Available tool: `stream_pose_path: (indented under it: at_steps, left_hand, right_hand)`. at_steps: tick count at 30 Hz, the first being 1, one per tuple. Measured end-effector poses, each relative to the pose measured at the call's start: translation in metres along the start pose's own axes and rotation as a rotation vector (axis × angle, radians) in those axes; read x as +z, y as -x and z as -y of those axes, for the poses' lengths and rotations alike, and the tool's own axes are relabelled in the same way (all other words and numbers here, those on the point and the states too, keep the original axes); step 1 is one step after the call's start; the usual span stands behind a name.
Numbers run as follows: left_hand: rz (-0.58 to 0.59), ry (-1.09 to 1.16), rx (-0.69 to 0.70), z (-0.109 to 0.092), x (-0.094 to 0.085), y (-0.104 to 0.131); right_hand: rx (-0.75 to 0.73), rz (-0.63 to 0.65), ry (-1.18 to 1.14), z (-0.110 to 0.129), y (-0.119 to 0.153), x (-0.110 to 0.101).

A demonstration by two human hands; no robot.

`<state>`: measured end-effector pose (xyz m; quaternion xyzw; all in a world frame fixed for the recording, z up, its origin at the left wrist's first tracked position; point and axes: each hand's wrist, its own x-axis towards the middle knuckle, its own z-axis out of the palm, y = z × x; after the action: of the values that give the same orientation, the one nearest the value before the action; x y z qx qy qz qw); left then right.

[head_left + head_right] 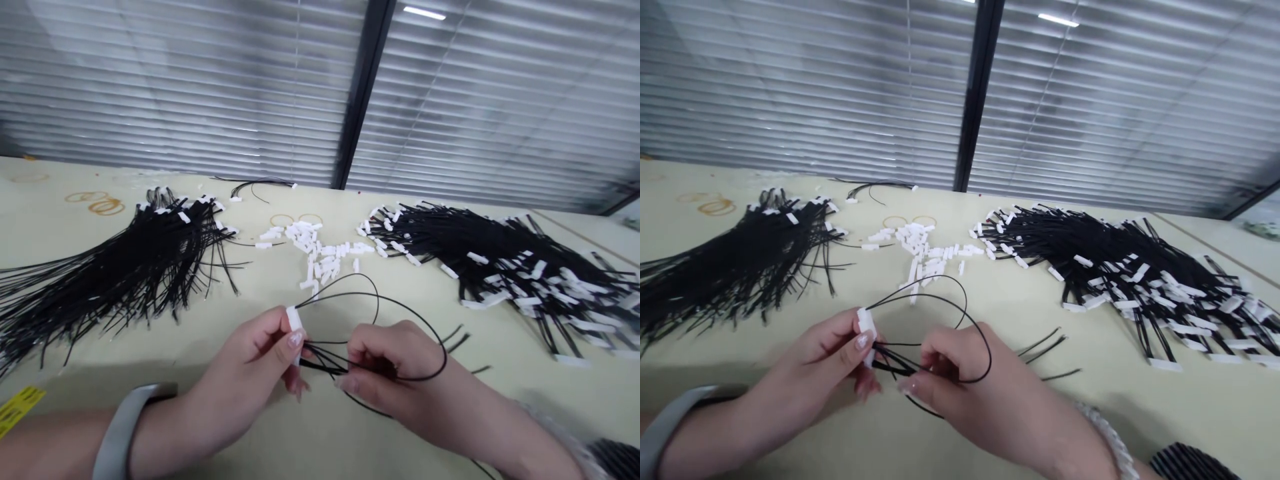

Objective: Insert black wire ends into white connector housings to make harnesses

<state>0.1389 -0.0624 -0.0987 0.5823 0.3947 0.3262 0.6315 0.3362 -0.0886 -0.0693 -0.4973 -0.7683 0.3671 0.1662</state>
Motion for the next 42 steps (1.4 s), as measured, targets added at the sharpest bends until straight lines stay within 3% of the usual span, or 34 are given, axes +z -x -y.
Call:
stream_pose_path:
  at_steps: [8, 15, 17, 19, 21, 24, 26, 28, 29, 34, 37, 42]
  left_hand:
    - [0.017, 0.081, -0.040, 0.002, 0.000, -0.001]
    - [0.015, 0.313, -0.085, 0.005, -0.001, -0.005]
    - [0.003, 0.364, -0.104, 0.006, -0.003, -0.005]
    - [-0.001, 0.410, -0.118, 0.007, -0.004, -0.005]
    - [-0.001, 0.447, -0.125, 0.006, -0.004, -0.005]
    - [-0.013, 0.479, -0.126, 0.005, -0.003, -0.005]
    - [-0.025, 0.480, -0.129, 0.005, -0.002, -0.005]
    - [-0.028, 0.471, -0.126, 0.004, -0.001, -0.005]
    - [-0.025, 0.464, -0.122, 0.004, -0.001, -0.006]
    - [0.070, 0.419, -0.104, 0.005, -0.001, -0.005]
    - [0.167, 0.356, -0.115, 0.006, -0.002, -0.003]
    - [0.255, 0.225, -0.116, 0.006, -0.004, 0.001]
  right_hand:
    - [-0.041, -0.020, 0.098, -0.004, 0.000, -0.003]
    - [-0.189, -0.476, 0.837, -0.008, 0.003, -0.016]
    - [-0.146, -0.563, 0.902, -0.013, 0.004, -0.023]
    - [-0.061, -0.685, 0.749, -0.018, 0.004, -0.031]
    - [0.001, -0.818, 0.378, -0.019, 0.005, -0.040]
    - [-0.060, -1.009, -0.246, -0.009, 0.008, -0.049]
    - [-0.123, -1.098, -0.482, 0.003, 0.013, -0.050]
    - [-0.152, -1.075, -0.553, 0.014, 0.020, -0.046]
    - [-0.159, -1.003, -0.536, 0.017, 0.022, -0.043]
    - [-0.186, -0.490, -0.058, 0.010, 0.017, -0.024]
    - [-0.216, -0.434, 0.131, 0.000, 0.003, -0.015]
    - [-0.269, -0.462, 0.167, 0.001, -0.005, -0.005]
